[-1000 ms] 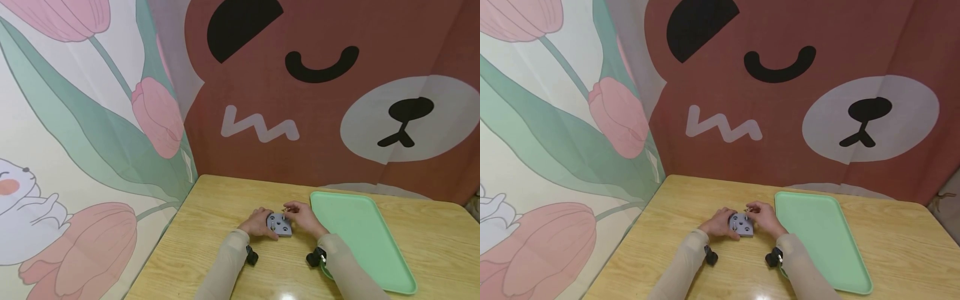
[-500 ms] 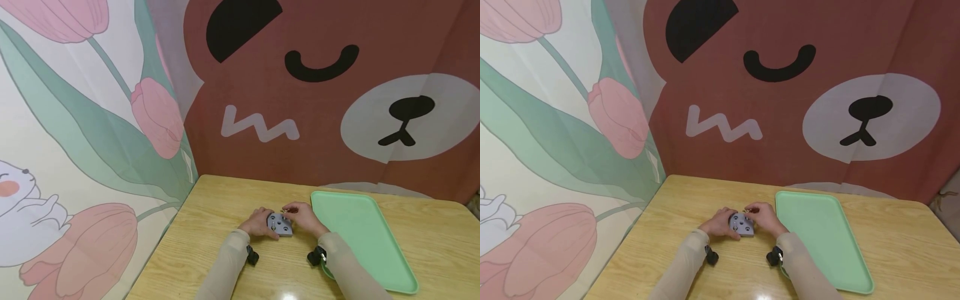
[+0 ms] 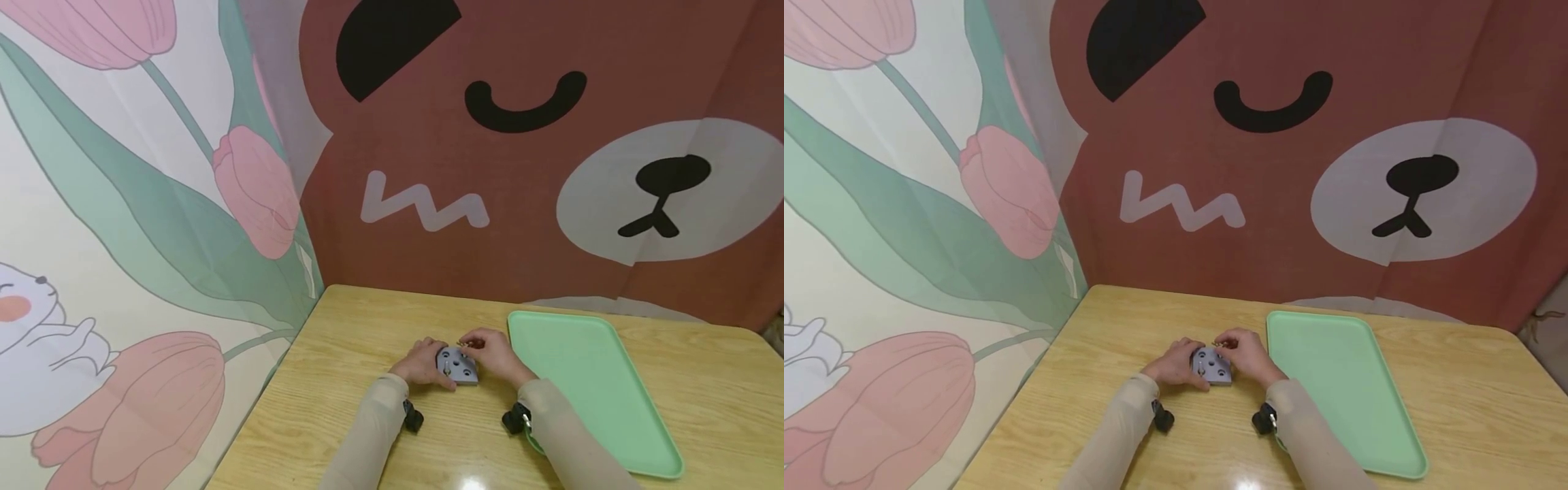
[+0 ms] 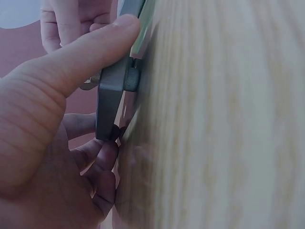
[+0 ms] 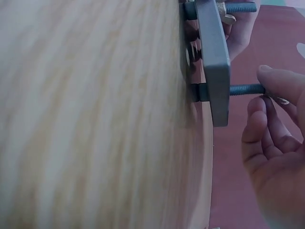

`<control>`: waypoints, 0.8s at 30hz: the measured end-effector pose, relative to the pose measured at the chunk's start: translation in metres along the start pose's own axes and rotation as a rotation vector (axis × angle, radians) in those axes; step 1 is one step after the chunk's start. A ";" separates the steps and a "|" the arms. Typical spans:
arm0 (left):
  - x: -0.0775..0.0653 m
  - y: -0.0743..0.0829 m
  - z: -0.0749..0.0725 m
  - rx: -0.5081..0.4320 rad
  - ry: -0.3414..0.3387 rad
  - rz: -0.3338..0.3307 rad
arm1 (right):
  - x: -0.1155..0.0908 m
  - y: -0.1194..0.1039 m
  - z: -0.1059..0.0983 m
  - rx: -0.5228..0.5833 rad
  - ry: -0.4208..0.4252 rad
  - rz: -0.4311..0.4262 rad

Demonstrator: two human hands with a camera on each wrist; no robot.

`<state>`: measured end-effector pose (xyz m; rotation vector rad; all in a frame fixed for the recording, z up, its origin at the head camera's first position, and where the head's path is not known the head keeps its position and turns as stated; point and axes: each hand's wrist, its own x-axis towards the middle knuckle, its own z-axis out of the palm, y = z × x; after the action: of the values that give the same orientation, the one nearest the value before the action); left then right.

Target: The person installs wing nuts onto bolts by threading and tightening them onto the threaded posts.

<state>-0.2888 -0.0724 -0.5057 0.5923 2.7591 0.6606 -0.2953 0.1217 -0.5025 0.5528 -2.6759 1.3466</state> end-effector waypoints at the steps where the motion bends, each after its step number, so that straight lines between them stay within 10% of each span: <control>1: 0.000 0.000 0.000 -0.003 -0.002 0.000 | 0.000 0.000 0.000 -0.008 0.003 0.003; 24: -0.001 0.001 -0.002 0.006 -0.001 -0.002 | 0.004 0.004 0.001 -0.061 -0.081 -0.111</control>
<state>-0.2885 -0.0725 -0.5030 0.5904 2.7614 0.6521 -0.3008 0.1217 -0.5051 0.7521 -2.6944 1.2357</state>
